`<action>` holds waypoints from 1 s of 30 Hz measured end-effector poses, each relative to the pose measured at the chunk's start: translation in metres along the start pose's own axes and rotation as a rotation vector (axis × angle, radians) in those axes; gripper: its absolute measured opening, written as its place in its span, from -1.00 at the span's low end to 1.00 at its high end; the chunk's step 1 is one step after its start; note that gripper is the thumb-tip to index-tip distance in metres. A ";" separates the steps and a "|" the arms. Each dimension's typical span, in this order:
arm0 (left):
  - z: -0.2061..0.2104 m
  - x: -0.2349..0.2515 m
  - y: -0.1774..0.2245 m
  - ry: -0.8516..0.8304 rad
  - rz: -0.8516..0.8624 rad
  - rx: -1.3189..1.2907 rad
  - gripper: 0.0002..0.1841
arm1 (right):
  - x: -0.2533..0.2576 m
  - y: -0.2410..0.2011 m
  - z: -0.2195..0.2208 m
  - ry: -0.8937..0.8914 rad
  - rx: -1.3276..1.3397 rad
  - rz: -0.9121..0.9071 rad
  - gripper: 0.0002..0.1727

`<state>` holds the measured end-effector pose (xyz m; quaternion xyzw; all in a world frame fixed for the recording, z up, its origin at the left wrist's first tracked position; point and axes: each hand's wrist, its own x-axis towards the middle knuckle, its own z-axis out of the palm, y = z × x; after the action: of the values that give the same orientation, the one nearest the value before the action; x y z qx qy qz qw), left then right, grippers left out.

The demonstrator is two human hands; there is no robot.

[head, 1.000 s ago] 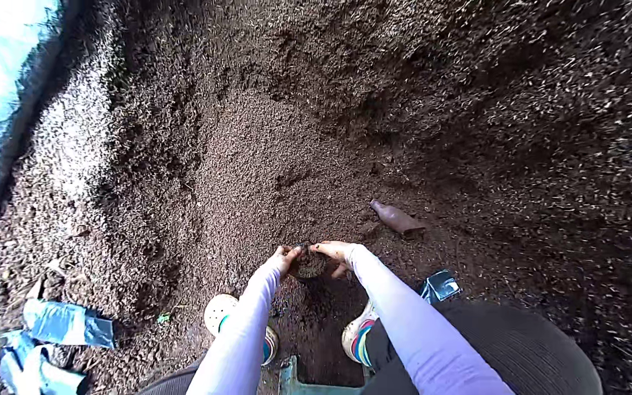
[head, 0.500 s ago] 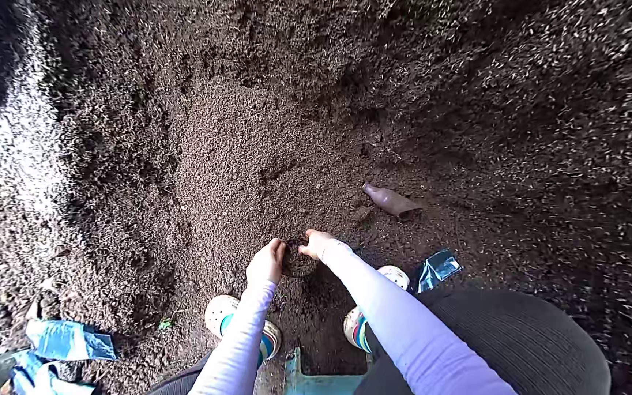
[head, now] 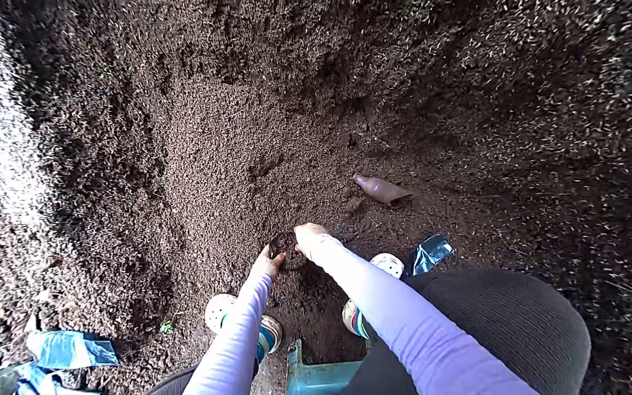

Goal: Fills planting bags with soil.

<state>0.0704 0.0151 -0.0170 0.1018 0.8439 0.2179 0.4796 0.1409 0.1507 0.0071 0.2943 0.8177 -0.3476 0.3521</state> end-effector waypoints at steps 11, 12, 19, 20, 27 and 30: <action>0.018 -0.028 -0.069 0.222 0.180 0.168 -0.47 | -0.034 0.022 -0.011 -0.063 0.034 -0.172 -0.33; 0.021 -0.029 -0.084 0.242 0.209 0.122 -0.46 | -0.038 0.028 -0.023 -0.070 0.089 -0.192 -0.30; 0.020 -0.035 -0.098 0.255 0.205 0.098 -0.46 | -0.008 0.054 -0.066 0.277 0.400 -0.065 -0.53; 0.019 -0.037 -0.092 0.239 0.184 0.124 -0.46 | -0.001 0.055 -0.065 0.283 0.413 -0.053 -0.53; 0.008 -0.026 -0.052 0.172 0.147 0.235 -0.47 | 0.063 0.026 -0.087 0.245 0.125 0.019 -0.44; 0.004 -0.016 -0.038 0.234 0.174 0.197 -0.50 | 0.096 0.008 -0.123 0.484 0.052 -0.079 -0.46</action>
<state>0.0830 -0.0234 -0.0240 0.1951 0.8991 0.1855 0.3453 0.0453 0.2731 -0.0079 0.3457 0.8799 -0.3014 0.1244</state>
